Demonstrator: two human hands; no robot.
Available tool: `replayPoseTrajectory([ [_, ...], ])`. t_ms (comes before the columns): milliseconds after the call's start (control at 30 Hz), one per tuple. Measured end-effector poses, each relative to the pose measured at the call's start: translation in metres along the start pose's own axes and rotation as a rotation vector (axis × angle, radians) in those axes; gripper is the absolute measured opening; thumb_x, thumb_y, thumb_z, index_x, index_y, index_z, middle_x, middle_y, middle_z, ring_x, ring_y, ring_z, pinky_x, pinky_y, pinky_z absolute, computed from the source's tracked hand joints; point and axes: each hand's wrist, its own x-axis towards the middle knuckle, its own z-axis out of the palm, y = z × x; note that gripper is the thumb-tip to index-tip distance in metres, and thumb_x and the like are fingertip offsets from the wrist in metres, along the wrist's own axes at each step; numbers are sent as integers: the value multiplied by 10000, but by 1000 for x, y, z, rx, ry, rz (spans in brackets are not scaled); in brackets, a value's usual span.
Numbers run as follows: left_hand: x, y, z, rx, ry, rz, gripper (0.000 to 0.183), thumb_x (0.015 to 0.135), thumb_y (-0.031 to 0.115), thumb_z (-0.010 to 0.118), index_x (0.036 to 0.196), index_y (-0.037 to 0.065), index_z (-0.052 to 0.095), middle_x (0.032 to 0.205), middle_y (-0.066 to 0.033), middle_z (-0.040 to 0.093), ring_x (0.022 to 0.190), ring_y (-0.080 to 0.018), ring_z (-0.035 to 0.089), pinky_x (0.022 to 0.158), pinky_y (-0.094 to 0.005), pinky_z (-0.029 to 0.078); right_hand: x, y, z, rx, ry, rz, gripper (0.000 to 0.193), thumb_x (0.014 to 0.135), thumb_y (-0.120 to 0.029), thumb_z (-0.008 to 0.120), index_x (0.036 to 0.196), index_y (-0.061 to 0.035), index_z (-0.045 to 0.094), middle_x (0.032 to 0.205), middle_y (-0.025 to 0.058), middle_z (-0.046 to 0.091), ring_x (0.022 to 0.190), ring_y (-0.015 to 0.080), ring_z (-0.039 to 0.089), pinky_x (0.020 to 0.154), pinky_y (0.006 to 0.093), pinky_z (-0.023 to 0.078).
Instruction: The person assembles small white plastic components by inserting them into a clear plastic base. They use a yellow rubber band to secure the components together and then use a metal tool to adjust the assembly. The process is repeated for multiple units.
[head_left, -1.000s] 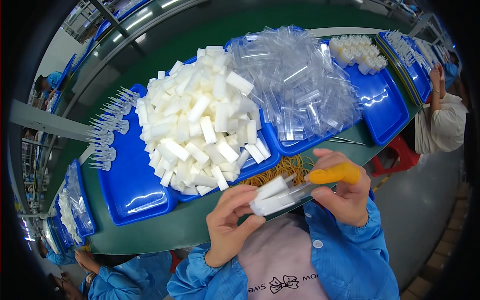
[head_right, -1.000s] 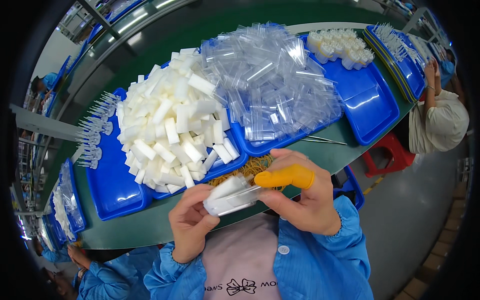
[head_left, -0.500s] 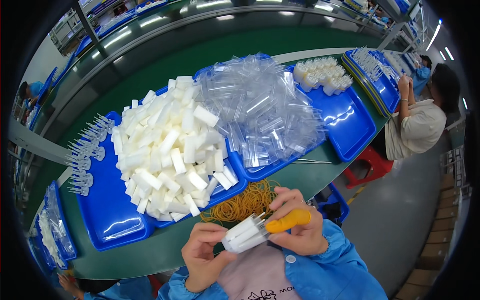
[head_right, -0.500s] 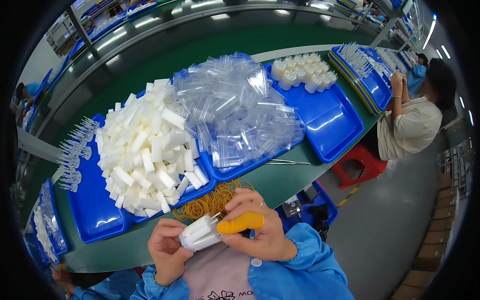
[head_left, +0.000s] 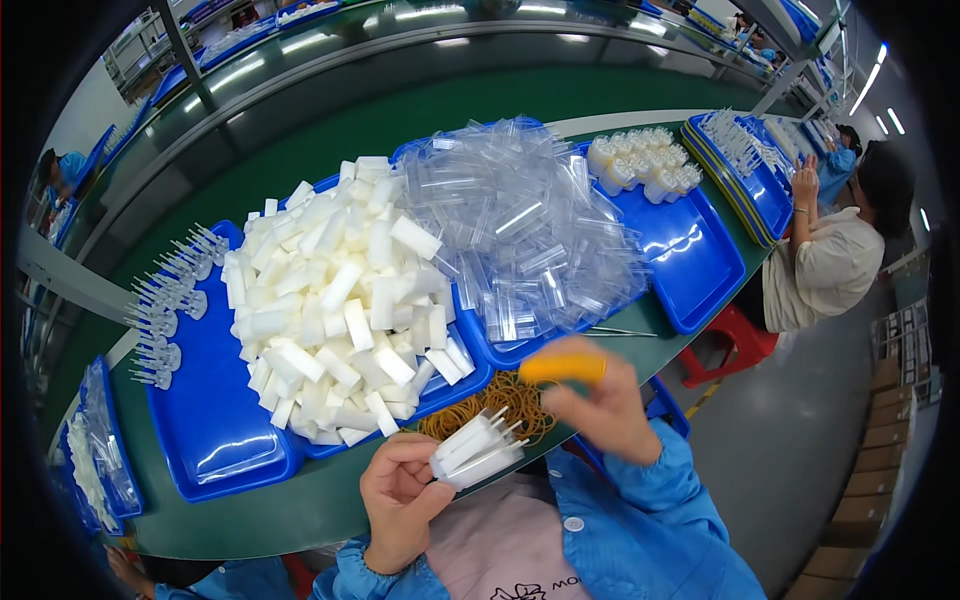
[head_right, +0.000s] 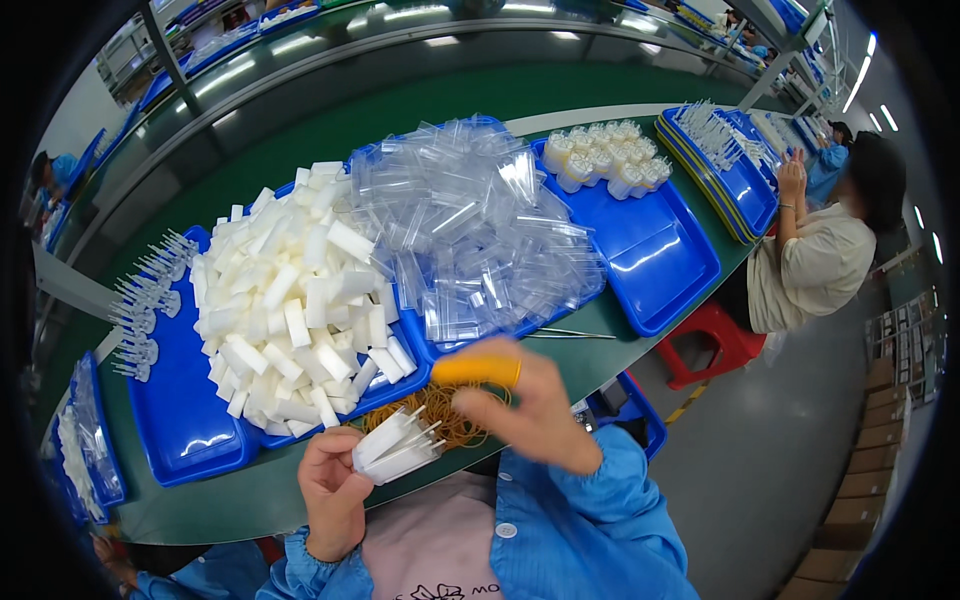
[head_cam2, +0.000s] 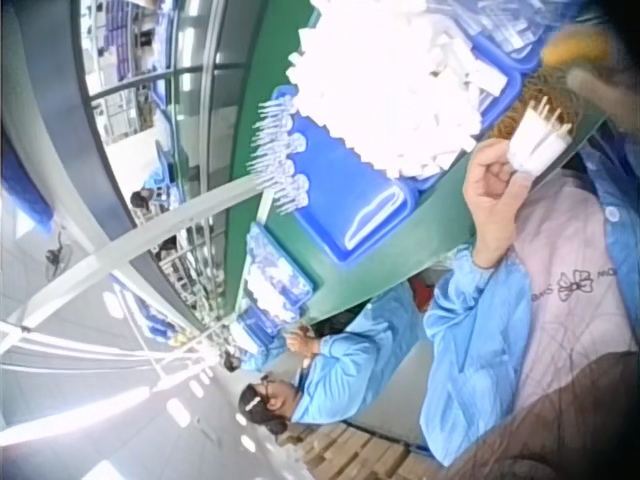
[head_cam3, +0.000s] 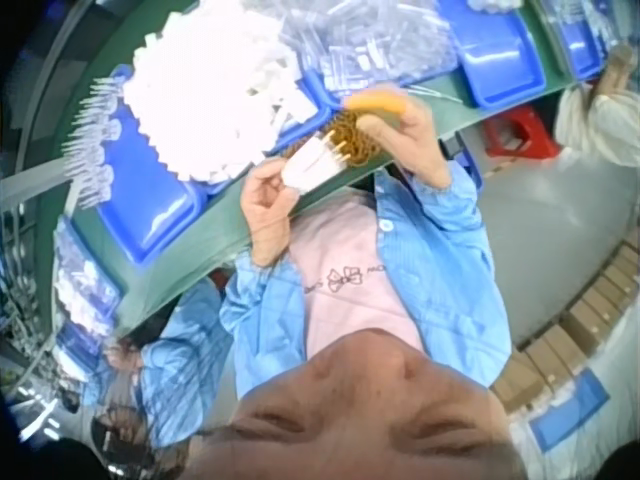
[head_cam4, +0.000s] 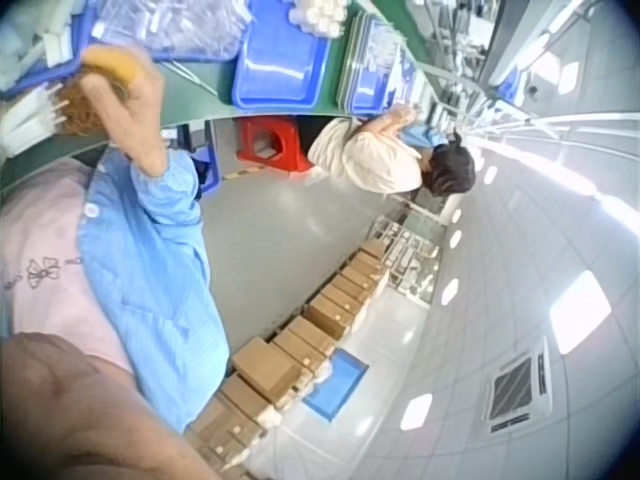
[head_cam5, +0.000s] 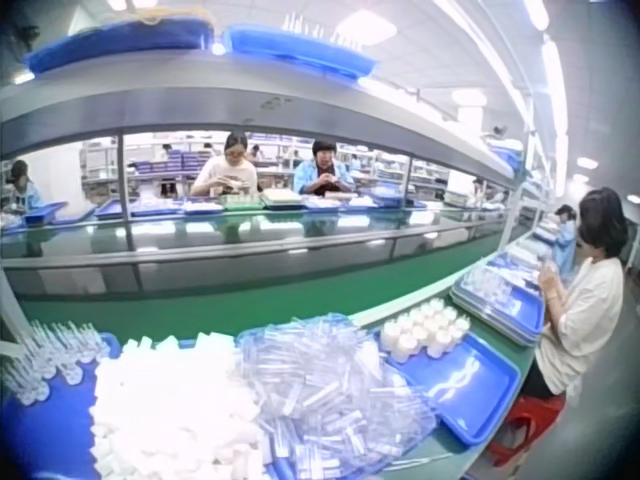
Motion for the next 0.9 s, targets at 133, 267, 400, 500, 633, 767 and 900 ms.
replayPoseTrajectory([
  [133, -1, 3, -1, -18, -24, 6, 367, 694, -104, 662, 1038, -45, 547, 1080, -112, 528, 982, -191, 587, 892, -324, 478, 39, 17, -15, -861, 125, -216, 265, 713, -148, 721, 969, -89, 685, 922, 62, 592, 888, 243, 542, 820, 386, 390],
  [267, -2, 2, -3, 3, -45, 7, 366, 696, -111, 658, 1040, -47, 550, 1089, -109, 523, 987, -192, 586, 892, -323, 475, 48, 26, -11, -1155, 49, -173, 307, 654, -186, 754, 943, -110, 682, 895, 33, 562, 868, 226, 511, 832, 393, 337],
  [400, -3, 3, -3, -21, -9, -4, 370, 695, -122, 653, 1043, -46, 552, 1100, -111, 518, 996, -194, 583, 899, -328, 471, 42, 27, -14, -1113, 104, -224, 253, 677, -191, 738, 906, -120, 659, 902, 33, 547, 874, 226, 511, 822, 395, 350],
  [500, -2, 2, -4, -29, -31, 1, 374, 695, -126, 653, 1046, -45, 552, 1104, -112, 517, 1003, -195, 580, 904, -331, 469, 31, 29, -16, -878, 154, -160, 263, 704, -120, 724, 952, -100, 639, 903, 53, 556, 842, 234, 543, 799, 381, 390],
  [633, -1, 2, -4, -8, -43, 25, 380, 695, -112, 672, 1049, -40, 556, 1098, -113, 520, 997, -190, 574, 904, -329, 466, 10, 17, -7, -32, 295, 34, 288, 777, -25, 655, 1053, -48, 578, 928, 67, 581, 834, 209, 592, 794, 353, 459],
  [767, -3, -1, -4, 146, -40, 137, 398, 679, -66, 738, 1041, -28, 577, 1081, -123, 533, 979, -187, 564, 874, -314, 465, -7, 2, 9, 597, 246, 184, 312, 802, -89, 636, 1091, -43, 530, 955, 59, 526, 870, 196, 557, 769, 321, 470],
  [900, -2, 0, -3, 415, -72, 348, 421, 637, -2, 813, 1008, 0, 616, 1072, -153, 554, 951, -208, 569, 810, -311, 470, -16, -5, 24, 789, 248, 212, 291, 818, 21, 539, 1105, -24, 522, 966, 96, 575, 918, 219, 606, 849, 368, 482],
])
